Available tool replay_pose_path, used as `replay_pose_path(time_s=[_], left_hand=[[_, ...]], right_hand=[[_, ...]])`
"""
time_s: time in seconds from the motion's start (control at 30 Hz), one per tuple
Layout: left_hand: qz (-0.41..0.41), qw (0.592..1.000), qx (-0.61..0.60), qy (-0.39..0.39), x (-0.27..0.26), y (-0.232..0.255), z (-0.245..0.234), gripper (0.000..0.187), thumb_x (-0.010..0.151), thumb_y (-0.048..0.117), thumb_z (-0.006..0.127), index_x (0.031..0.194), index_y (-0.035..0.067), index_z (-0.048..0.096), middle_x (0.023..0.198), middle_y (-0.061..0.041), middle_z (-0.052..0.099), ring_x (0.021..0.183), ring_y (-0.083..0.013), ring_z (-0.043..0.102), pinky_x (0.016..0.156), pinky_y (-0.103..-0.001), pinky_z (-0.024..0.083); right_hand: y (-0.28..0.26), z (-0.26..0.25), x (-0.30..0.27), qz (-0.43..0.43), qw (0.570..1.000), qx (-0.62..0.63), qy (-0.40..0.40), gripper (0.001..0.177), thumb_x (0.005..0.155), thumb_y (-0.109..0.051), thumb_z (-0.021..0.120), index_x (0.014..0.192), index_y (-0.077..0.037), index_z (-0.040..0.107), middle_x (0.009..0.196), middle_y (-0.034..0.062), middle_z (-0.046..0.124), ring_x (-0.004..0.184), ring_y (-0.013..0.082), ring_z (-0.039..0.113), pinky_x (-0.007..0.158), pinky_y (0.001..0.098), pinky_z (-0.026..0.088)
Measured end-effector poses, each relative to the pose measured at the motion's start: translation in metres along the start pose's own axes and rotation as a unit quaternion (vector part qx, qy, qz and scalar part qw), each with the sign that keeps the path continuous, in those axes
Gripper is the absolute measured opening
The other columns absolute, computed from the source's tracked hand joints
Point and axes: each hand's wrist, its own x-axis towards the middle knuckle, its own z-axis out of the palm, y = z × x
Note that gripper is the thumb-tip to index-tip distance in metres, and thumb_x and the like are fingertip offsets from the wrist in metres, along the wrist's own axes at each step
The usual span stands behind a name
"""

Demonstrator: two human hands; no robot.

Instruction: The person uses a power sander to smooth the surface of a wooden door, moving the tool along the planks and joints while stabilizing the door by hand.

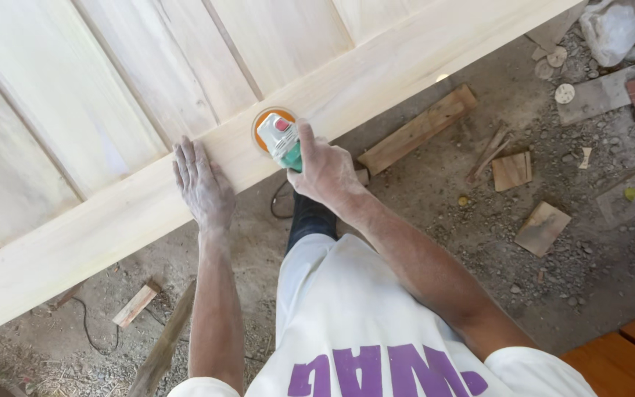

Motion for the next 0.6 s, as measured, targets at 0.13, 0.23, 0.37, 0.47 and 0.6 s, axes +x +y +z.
replay_pose_path(time_s=[0.13,0.23,0.37,0.47,0.6], left_hand=[[-0.049,0.997,0.004,-0.055,0.009,0.011,-0.005,0.064,0.110,0.037,0.043,0.160,-0.002,0.034,0.171,-0.018,0.022,0.160,-0.0323,0.014,0.131,-0.046,0.006],[-0.077,0.988,0.033,-0.126,0.014,0.014,-0.010,0.078,0.108,0.051,0.035,0.163,-0.002,0.021,0.173,-0.017,0.009,0.160,-0.0293,0.001,0.128,-0.044,-0.002],[-0.127,0.969,0.083,-0.195,0.018,0.011,-0.011,0.094,0.100,0.061,0.040,0.163,0.001,0.005,0.173,-0.016,-0.004,0.160,-0.0278,-0.010,0.127,-0.042,-0.008],[-0.163,0.956,0.114,-0.215,0.022,0.008,-0.006,0.107,0.094,0.064,0.047,0.164,0.001,-0.004,0.173,-0.019,-0.011,0.161,-0.0292,-0.014,0.128,-0.044,-0.010],[-0.187,0.950,0.120,-0.221,0.013,-0.008,-0.001,0.112,0.090,0.066,0.044,0.164,0.001,-0.008,0.173,-0.018,-0.016,0.161,-0.0302,-0.018,0.129,-0.045,-0.012]], right_hand=[[0.048,-0.023,0.018,0.039,0.999,0.018,0.023,0.090,0.082,-0.027,0.086,0.145,-0.005,0.027,0.099,0.0209,0.070,0.078,0.0327,0.073,0.064,0.0454,0.064],[0.101,-0.051,0.032,0.108,0.992,0.067,0.005,0.089,0.081,-0.025,0.087,0.145,-0.009,0.028,0.107,0.0206,0.070,0.077,0.0279,0.074,0.059,0.0405,0.066],[0.188,-0.098,0.045,0.139,0.986,0.069,0.068,0.087,0.085,-0.025,0.088,0.147,-0.011,0.029,0.119,0.0232,0.069,0.087,0.0266,0.075,0.065,0.0386,0.068],[0.258,-0.142,0.058,0.231,0.969,0.064,0.056,0.092,0.084,-0.026,0.088,0.149,-0.011,0.025,0.123,0.0245,0.066,0.089,0.0291,0.074,0.067,0.0415,0.066],[0.326,-0.187,0.067,0.269,0.958,0.059,0.080,0.094,0.082,-0.024,0.090,0.149,-0.011,0.026,0.128,0.0248,0.064,0.098,0.0308,0.072,0.076,0.0436,0.065]])
